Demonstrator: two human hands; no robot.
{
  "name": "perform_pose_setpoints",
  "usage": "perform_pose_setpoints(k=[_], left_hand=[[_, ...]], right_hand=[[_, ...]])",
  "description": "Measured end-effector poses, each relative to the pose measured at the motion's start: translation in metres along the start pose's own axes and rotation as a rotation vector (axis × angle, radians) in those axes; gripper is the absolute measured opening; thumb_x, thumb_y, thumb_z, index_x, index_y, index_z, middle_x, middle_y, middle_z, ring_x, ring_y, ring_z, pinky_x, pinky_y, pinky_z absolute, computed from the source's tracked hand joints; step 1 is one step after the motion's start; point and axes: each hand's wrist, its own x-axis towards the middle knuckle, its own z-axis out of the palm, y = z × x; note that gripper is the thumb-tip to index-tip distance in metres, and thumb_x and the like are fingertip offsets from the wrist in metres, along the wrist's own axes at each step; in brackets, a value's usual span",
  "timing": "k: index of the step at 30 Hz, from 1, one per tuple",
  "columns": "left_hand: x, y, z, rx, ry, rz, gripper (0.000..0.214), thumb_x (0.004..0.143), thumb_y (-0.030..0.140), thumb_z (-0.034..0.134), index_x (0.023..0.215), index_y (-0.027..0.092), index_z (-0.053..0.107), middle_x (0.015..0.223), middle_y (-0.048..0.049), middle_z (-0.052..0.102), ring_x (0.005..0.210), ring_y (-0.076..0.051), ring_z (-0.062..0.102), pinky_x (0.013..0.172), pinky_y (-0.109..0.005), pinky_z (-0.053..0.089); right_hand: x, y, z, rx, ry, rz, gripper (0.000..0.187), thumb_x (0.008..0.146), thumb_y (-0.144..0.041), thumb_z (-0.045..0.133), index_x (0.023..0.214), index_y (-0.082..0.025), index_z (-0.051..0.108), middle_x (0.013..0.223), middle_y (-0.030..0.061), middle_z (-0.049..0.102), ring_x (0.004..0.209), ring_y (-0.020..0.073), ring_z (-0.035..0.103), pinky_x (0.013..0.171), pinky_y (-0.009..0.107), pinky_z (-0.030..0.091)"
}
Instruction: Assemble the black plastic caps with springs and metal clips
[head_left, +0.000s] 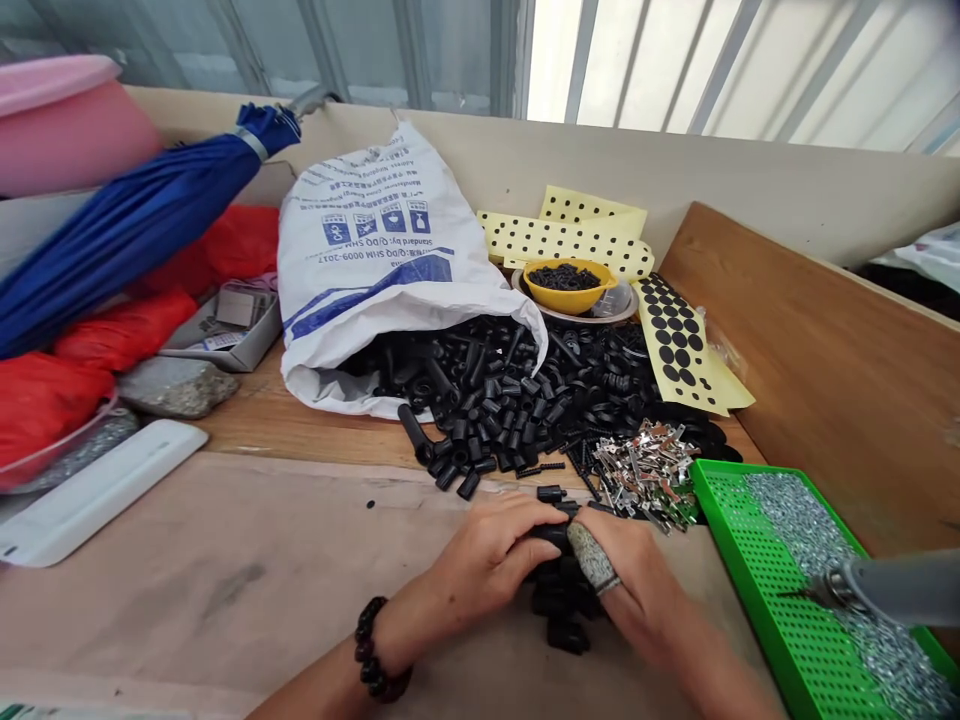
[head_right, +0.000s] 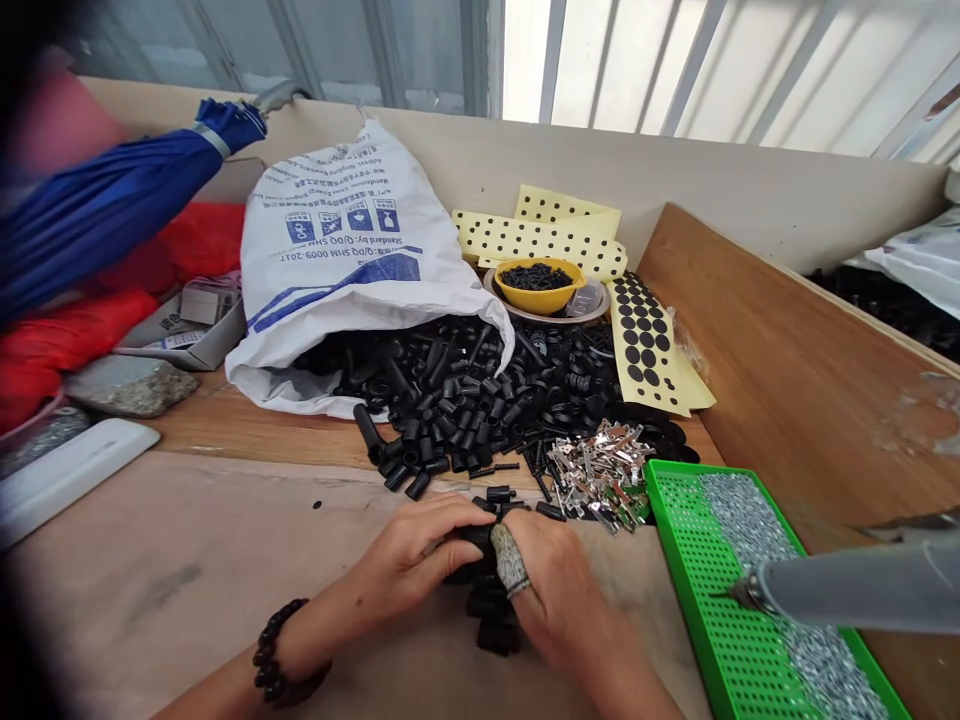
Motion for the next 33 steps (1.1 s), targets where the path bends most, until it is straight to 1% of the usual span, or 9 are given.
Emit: perform_pose_setpoints(k=[5, 12, 14, 17, 20, 23, 26, 28, 33], left_hand=[[-0.003, -0.003, 0.004, 0.108, 0.124, 0.181, 0.019, 0.087, 0.015, 0.051, 0.104, 0.015, 0.058, 0.095, -0.0079, 0.068, 0.088, -0.018, 0.061, 0.081, -0.03, 0.048], [-0.005, -0.013, 0.008, 0.181, 0.129, 0.272, 0.02, 0.087, 0.013, 0.049, 0.106, 0.013, 0.056, 0.093, -0.0098, 0.068, 0.085, -0.02, 0.06, 0.077, -0.033, 0.049], [-0.005, -0.015, 0.008, 0.161, 0.105, 0.227, 0.019, 0.086, 0.014, 0.05, 0.104, 0.013, 0.057, 0.092, -0.0089, 0.068, 0.084, -0.019, 0.061, 0.077, -0.032, 0.049], [-0.003, -0.013, 0.004, 0.093, 0.073, 0.065, 0.019, 0.085, 0.014, 0.052, 0.103, 0.016, 0.06, 0.097, -0.007, 0.068, 0.089, -0.018, 0.061, 0.082, -0.03, 0.048], [0.003, -0.009, -0.004, 0.015, 0.066, -0.086, 0.02, 0.083, 0.014, 0.054, 0.101, 0.018, 0.062, 0.1, -0.0049, 0.067, 0.092, -0.017, 0.061, 0.083, -0.028, 0.046], [0.004, -0.011, -0.015, -0.002, 0.083, -0.15, 0.018, 0.083, 0.014, 0.053, 0.097, 0.018, 0.064, 0.095, -0.0042, 0.064, 0.088, -0.016, 0.06, 0.078, -0.025, 0.047], [-0.006, -0.022, -0.023, 0.109, 0.058, -0.215, 0.019, 0.084, 0.014, 0.052, 0.099, 0.017, 0.064, 0.093, -0.0048, 0.063, 0.086, -0.017, 0.059, 0.077, -0.027, 0.046], [-0.016, -0.03, -0.024, 0.222, 0.023, -0.245, 0.02, 0.084, 0.015, 0.051, 0.099, 0.016, 0.063, 0.093, -0.0061, 0.064, 0.086, -0.019, 0.059, 0.078, -0.03, 0.046], [-0.037, -0.04, -0.016, 0.401, -0.034, -0.253, 0.015, 0.084, 0.014, 0.05, 0.093, 0.015, 0.062, 0.09, -0.0077, 0.066, 0.086, -0.023, 0.059, 0.078, -0.035, 0.047]], right_hand=[[0.003, -0.01, 0.004, 0.153, 0.033, 0.082, 0.018, 0.085, -0.014, 0.032, 0.074, -0.021, 0.044, 0.068, -0.0007, 0.054, 0.061, 0.0143, 0.05, 0.056, 0.024, 0.036], [0.002, -0.004, 0.012, 0.051, 0.027, 0.086, 0.018, 0.085, -0.015, 0.032, 0.071, -0.022, 0.041, 0.066, 0.0015, 0.054, 0.059, 0.016, 0.049, 0.054, 0.025, 0.036], [0.004, -0.001, 0.013, -0.018, -0.007, 0.073, 0.018, 0.084, -0.014, 0.031, 0.074, -0.021, 0.044, 0.069, 0.0042, 0.057, 0.061, 0.0176, 0.051, 0.055, 0.027, 0.037], [0.011, -0.001, 0.011, -0.071, -0.065, 0.062, 0.02, 0.082, -0.011, 0.033, 0.081, -0.02, 0.051, 0.077, 0.006, 0.061, 0.069, 0.019, 0.056, 0.063, 0.028, 0.04], [0.022, -0.006, -0.001, -0.07, -0.109, 0.091, 0.024, 0.082, -0.008, 0.036, 0.089, -0.02, 0.055, 0.087, 0.0048, 0.065, 0.079, 0.0184, 0.059, 0.069, 0.027, 0.042], [0.034, -0.006, -0.018, -0.062, -0.115, 0.16, 0.025, 0.088, -0.013, 0.036, 0.103, -0.022, 0.054, 0.098, 0.0027, 0.065, 0.088, 0.0172, 0.06, 0.073, 0.026, 0.042], [0.049, 0.008, -0.025, -0.249, -0.158, 0.223, 0.028, 0.089, -0.012, 0.033, 0.106, -0.022, 0.053, 0.104, 0.0025, 0.064, 0.094, 0.0165, 0.059, 0.076, 0.025, 0.042], [0.06, 0.022, -0.022, -0.514, -0.29, 0.241, 0.032, 0.084, -0.007, 0.035, 0.106, -0.02, 0.055, 0.104, 0.0048, 0.063, 0.093, 0.0175, 0.059, 0.075, 0.025, 0.042], [0.079, 0.04, -0.003, -0.634, -0.42, 0.2, 0.031, 0.074, -0.001, 0.042, 0.097, -0.013, 0.06, 0.096, 0.0125, 0.062, 0.089, 0.0247, 0.062, 0.072, 0.03, 0.042]])
